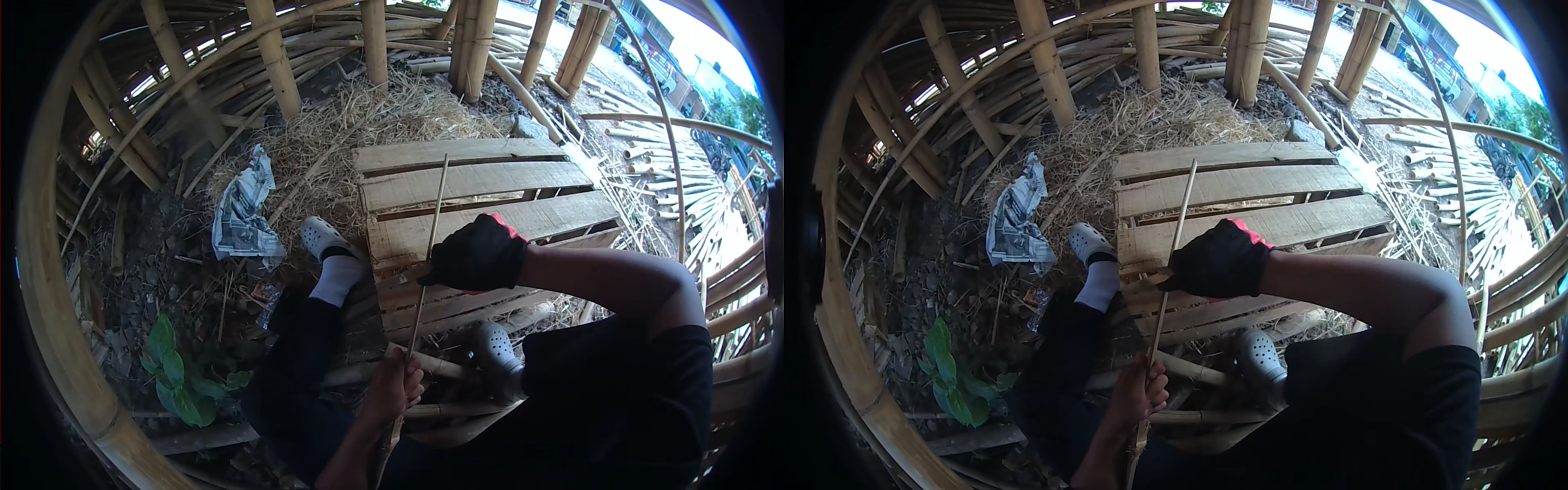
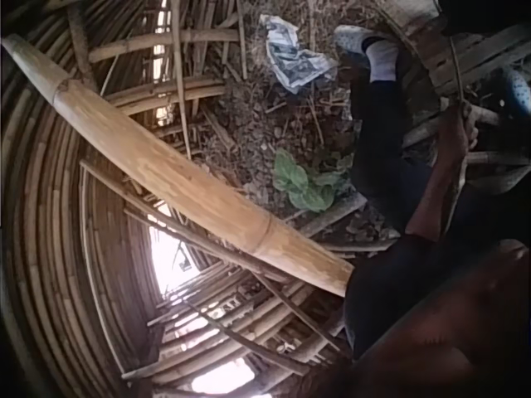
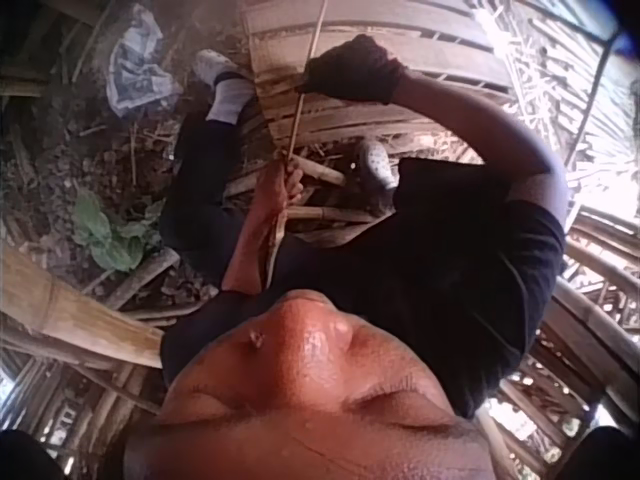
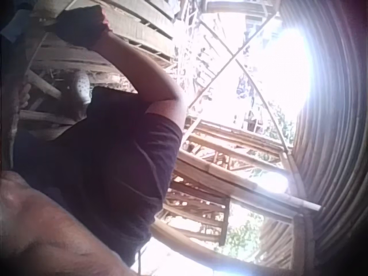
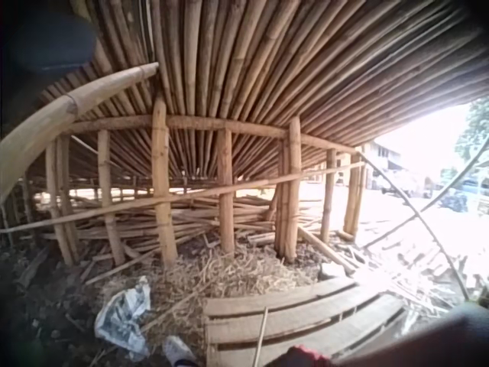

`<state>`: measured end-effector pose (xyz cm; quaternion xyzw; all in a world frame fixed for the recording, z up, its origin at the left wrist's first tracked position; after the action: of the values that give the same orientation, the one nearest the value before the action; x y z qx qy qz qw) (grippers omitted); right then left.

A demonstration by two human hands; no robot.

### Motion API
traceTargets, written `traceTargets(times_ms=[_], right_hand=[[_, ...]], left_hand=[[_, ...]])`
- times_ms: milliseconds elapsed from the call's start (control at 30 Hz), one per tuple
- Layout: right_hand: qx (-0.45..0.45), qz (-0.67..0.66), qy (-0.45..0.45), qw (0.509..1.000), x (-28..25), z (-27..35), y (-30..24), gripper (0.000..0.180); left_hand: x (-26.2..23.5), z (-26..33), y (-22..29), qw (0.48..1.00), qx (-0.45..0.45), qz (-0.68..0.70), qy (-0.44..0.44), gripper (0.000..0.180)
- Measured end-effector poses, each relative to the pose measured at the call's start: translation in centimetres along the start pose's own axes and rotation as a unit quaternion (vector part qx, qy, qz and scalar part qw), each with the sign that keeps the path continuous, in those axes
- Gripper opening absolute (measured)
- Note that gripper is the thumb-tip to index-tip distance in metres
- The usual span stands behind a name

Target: Shaving a thin bamboo stick with a knife while sitting in a bamboo structure.

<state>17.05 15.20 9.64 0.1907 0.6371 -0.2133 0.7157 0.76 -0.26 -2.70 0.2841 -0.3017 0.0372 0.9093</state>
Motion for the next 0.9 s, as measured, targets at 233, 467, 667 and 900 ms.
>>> traceTargets(times_ms=[233, 467, 667, 900], right_hand=[[0.031, 0.027, 0.005, 0.999, -0.8, -0.4, 2.6, 0.052], [0.439, 0.151, 0.074, 0.883, -5.1, 9.7, 20.8, 0.064], [0.277, 0.098, 0.118, 0.948, -1.9, 6.8, 12.8, 0.047], [0.020, 0.046, 0.074, 0.996, -1.0, 3.2, -1.4, 0.053]], left_hand=[[0.0, -0.3, 0.3, 1.000, -0.007, 0.014, 0.000, 0.048], [0.0, -0.6, -0.5, 0.999, 0.017, -0.030, -0.007, 0.043], [-0.1, -0.2, -1.0, 0.990, 0.064, -0.085, 0.092, 0.046], [-0.4, -0.5, -1.1, 0.968, 0.142, -0.151, 0.143, 0.041]])
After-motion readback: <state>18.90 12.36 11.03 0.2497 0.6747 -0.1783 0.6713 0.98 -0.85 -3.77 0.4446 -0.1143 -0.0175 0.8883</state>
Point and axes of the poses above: each hand's wrist, its own z-axis away from the middle knuckle, its own x-axis out of the palm, y = z × x, the point moved 4 cm from there along -z, towards the middle knuckle, and after that the axes turned 15 degrees about -x, right-handed, at the moved point
